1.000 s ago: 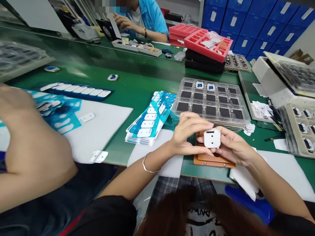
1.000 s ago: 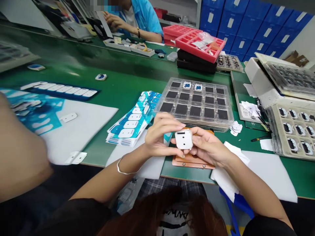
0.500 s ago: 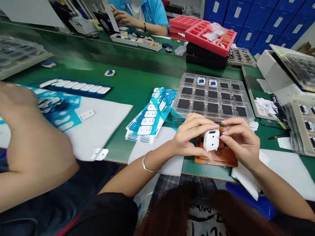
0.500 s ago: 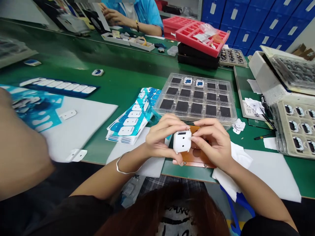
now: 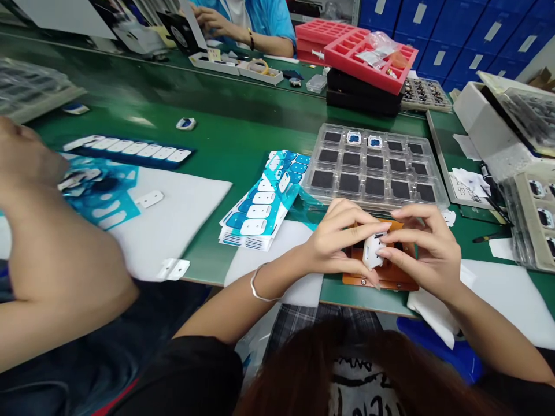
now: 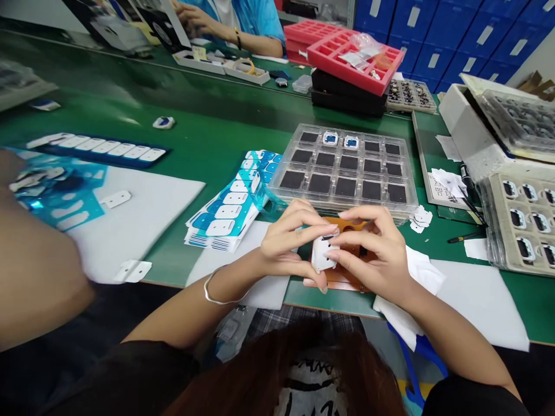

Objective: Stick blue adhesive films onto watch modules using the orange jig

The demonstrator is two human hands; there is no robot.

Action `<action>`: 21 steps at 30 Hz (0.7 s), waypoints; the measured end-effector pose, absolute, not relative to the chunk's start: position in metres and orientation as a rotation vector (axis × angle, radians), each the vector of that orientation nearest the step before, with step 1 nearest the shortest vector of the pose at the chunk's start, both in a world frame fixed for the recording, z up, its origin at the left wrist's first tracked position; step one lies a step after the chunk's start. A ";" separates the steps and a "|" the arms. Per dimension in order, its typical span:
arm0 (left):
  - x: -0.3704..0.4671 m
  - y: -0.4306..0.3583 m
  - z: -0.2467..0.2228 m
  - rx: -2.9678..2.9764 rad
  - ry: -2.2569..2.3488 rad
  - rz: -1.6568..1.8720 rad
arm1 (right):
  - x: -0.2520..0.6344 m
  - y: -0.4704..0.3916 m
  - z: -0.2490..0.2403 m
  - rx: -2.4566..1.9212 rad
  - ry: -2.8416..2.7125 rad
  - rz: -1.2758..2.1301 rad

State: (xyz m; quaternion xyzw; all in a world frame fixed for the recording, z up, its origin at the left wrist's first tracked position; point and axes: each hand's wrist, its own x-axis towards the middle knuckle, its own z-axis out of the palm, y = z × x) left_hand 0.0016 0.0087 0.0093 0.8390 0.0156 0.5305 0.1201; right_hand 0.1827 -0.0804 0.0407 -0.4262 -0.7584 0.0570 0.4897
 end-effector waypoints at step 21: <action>-0.002 0.015 0.007 2.215 0.083 1.537 | 0.245 -0.060 0.064 -0.972 -1.223 0.269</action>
